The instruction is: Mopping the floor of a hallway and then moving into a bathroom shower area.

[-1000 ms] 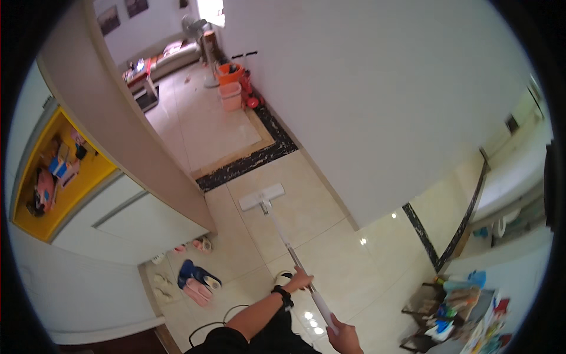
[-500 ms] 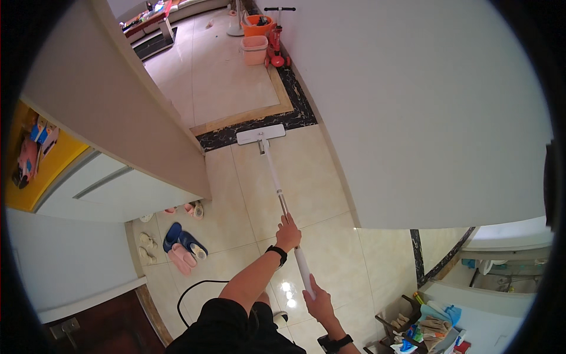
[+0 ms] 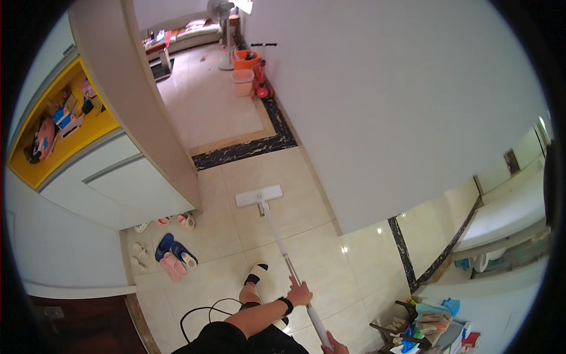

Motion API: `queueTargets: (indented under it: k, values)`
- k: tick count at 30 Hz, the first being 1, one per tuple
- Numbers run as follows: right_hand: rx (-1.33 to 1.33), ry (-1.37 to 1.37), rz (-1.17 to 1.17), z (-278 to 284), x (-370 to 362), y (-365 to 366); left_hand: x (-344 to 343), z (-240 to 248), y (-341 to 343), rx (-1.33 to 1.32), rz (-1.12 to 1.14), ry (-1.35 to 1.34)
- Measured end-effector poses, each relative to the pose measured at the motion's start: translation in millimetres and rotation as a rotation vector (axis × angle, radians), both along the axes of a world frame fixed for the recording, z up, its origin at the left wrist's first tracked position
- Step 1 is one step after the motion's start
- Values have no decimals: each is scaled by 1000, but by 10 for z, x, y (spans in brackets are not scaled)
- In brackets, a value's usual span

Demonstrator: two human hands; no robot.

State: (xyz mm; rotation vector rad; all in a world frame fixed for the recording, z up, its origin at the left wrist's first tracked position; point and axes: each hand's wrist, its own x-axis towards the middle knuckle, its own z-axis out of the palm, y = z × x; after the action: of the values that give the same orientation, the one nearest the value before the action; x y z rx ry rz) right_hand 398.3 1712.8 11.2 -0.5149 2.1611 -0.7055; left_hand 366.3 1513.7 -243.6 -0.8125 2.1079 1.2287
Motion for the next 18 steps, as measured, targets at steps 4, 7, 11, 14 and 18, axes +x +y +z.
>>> queueTargets:
  k: [4,7,11,14,18]
  values:
    - [27,-110,-87,514,476,1006,398,544,1028,2,-198,-104]
    - [121,-118,-195,868,749,1501,520,669,1473,165,-755,-31]
    - [143,-28,-305,1076,990,1899,512,1195,1830,208,-1126,-28]
    - [143,-3,-373,969,1008,1906,557,851,1908,295,-1004,23]
    - [156,-14,-482,839,859,1890,474,1119,1735,224,-924,62]
